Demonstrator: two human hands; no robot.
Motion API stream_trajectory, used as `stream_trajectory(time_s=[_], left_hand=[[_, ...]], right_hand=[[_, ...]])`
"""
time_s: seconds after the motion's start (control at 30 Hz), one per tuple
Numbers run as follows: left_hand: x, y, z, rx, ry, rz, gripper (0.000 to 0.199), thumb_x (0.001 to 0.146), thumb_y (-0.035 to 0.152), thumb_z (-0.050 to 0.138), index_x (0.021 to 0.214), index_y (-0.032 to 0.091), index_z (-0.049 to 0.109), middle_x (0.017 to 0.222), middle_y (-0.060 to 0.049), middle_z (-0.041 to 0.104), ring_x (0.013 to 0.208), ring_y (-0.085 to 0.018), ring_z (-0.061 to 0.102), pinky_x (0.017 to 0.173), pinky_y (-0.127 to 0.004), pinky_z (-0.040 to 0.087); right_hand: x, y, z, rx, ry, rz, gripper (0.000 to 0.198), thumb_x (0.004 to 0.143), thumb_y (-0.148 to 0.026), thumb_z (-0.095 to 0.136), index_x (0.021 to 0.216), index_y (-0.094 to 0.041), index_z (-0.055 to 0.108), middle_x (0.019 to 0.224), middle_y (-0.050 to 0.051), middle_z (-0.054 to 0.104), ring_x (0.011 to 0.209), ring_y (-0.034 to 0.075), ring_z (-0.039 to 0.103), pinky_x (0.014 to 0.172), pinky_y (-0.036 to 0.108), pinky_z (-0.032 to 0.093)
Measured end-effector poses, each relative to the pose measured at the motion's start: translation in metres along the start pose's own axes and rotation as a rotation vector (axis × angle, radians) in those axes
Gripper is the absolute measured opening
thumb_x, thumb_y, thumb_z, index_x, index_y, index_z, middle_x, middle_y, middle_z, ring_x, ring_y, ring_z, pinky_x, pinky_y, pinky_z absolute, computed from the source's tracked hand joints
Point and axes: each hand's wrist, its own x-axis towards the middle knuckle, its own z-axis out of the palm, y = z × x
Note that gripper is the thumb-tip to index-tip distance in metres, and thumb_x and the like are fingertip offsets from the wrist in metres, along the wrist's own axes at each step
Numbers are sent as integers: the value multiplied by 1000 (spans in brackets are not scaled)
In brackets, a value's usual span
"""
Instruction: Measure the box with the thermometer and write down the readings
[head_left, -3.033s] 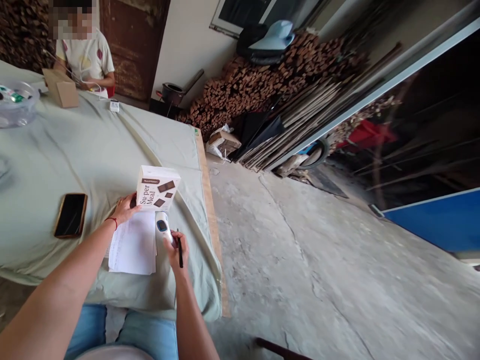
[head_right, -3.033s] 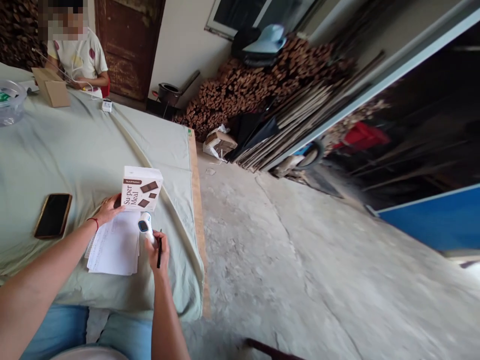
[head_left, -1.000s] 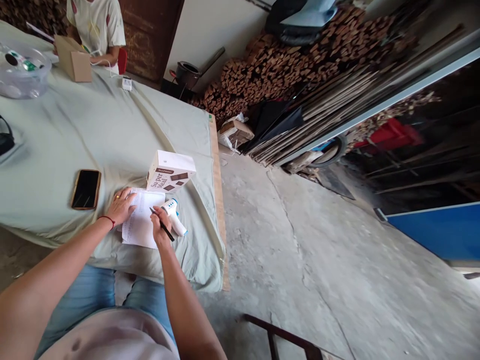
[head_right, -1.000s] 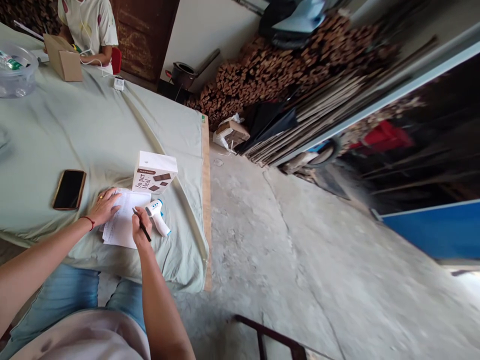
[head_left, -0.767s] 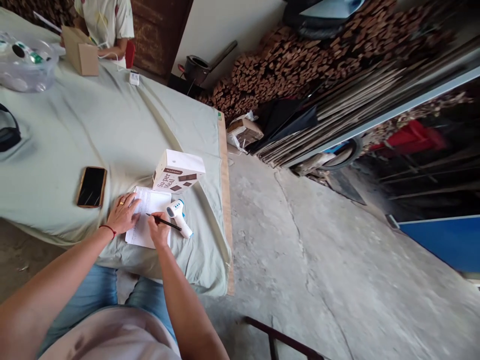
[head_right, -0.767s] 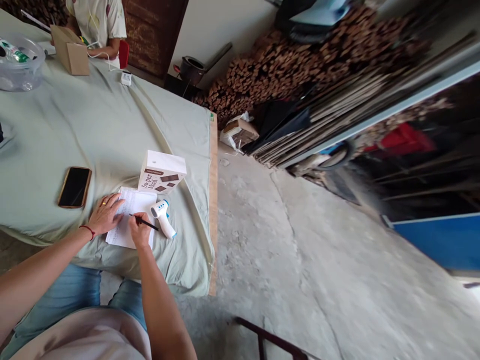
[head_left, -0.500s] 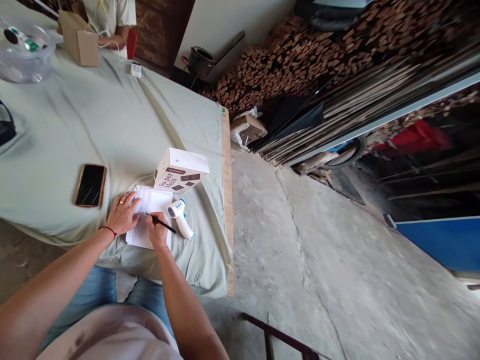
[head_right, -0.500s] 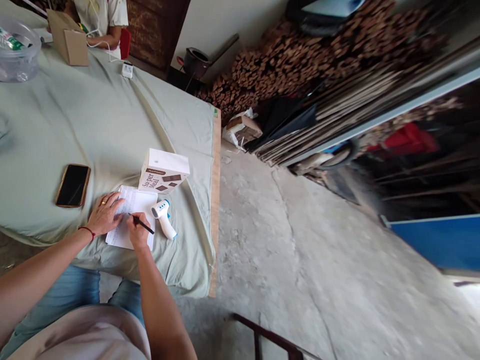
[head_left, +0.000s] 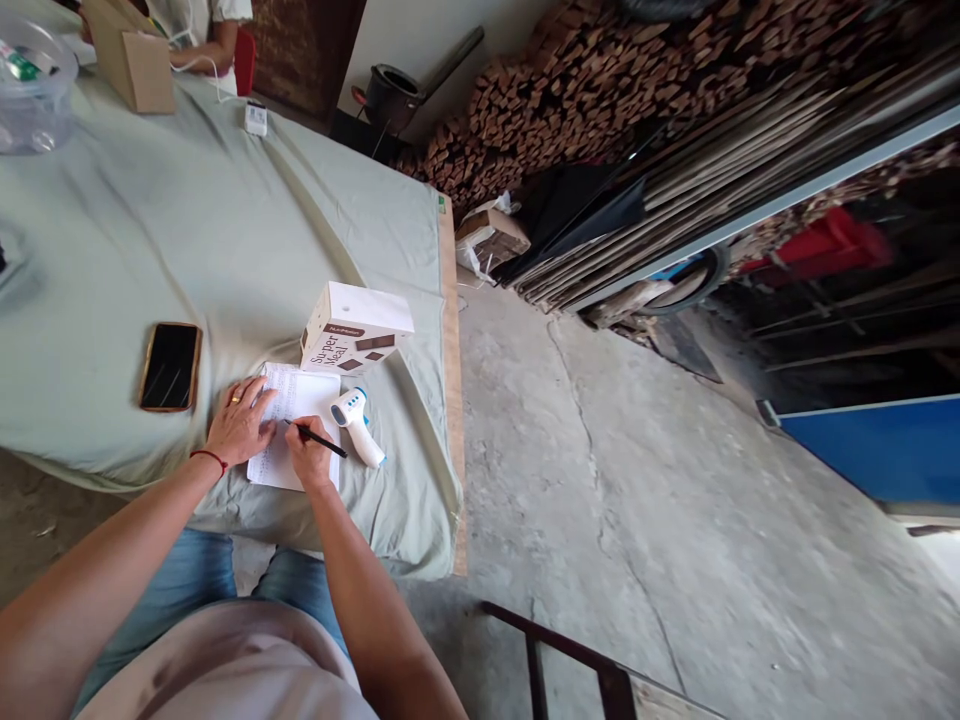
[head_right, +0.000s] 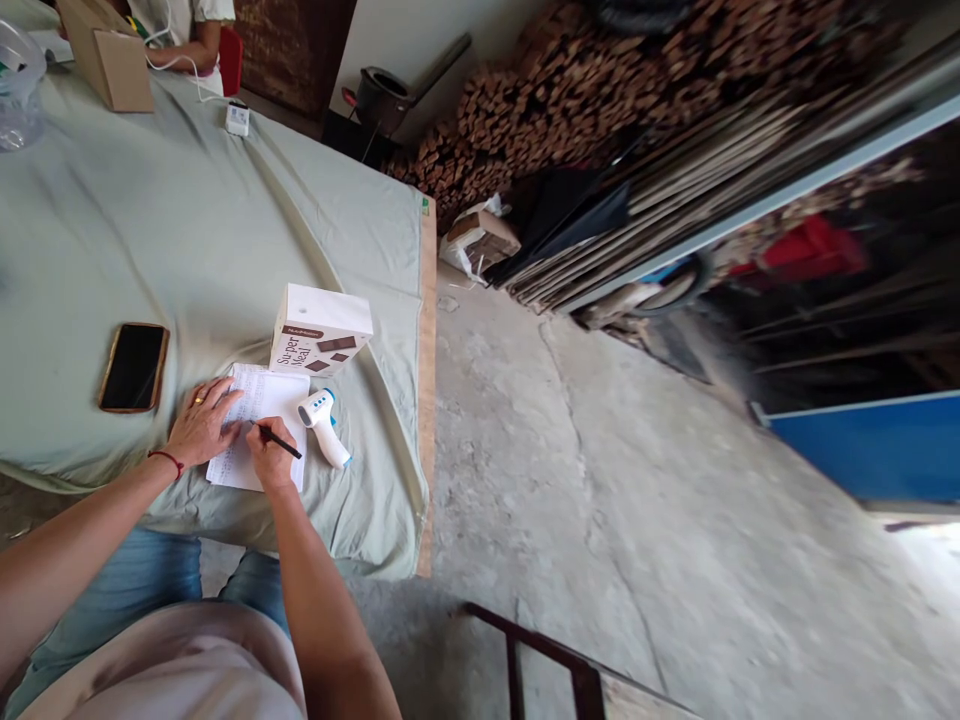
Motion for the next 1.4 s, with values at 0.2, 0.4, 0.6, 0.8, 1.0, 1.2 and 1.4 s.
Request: stream_trajectory(time_s=[0.2, 0.4, 0.6, 0.8, 1.0, 1.2, 1.4], left_hand=[[0, 2, -2, 82, 18, 19, 48, 90, 27, 57, 137, 21, 60, 157, -15, 49, 149, -33, 42, 126, -53, 31], [0, 2, -2, 80, 25, 16, 48, 89, 26, 58, 137, 21, 61, 157, -14, 50, 148, -33, 43, 126, -52, 31], [0, 0, 0, 79, 20, 18, 49, 89, 27, 58, 138, 21, 60, 158, -14, 49, 149, -33, 42, 126, -53, 31], [0, -1, 1, 87, 24, 23, 48, 90, 27, 56, 137, 20, 60, 158, -14, 49, 149, -33, 42, 126, -54, 31], [0, 0, 1, 78, 33, 20, 49, 89, 27, 57, 137, 22, 60, 158, -13, 49, 148, -33, 42, 126, -54, 31], [0, 0, 0, 111, 24, 30, 48, 90, 27, 56, 137, 21, 60, 157, -14, 49, 147, -33, 43, 126, -53, 31], [1, 1, -1, 97, 26, 19, 48, 89, 27, 58, 137, 23, 60, 157, -13, 49, 147, -32, 43, 126, -52, 31]], right_hand=[[1, 1, 0, 3, -3, 12, 18, 83, -40, 55, 81, -23, 57, 67, -2, 60, 61, 15, 52, 66, 31, 47], [1, 1, 0, -1, 11, 0, 18, 83, -40, 54, 80, -23, 58, 68, -2, 61, 61, 15, 52, 65, 30, 48], [1, 1, 0, -5, 29, 3, 16, 82, -38, 55, 80, -22, 58, 67, -2, 60, 61, 14, 51, 66, 30, 47], [0, 0, -1, 2, 50, 21, 16, 84, -36, 54, 81, -22, 58, 68, -2, 59, 62, 14, 52, 65, 29, 47], [1, -1, -1, -37, 45, 7, 13, 82, -35, 55, 78, -23, 56, 67, -3, 59, 61, 14, 51, 64, 28, 47], [0, 0, 0, -27, 68, 0, 15, 85, -36, 52, 81, -22, 56, 67, -2, 58, 62, 15, 51, 65, 30, 47], [1, 4, 0, -70, 67, -43, 15, 84, -36, 52, 81, -23, 55, 66, -3, 57, 60, 14, 50, 64, 29, 46]])
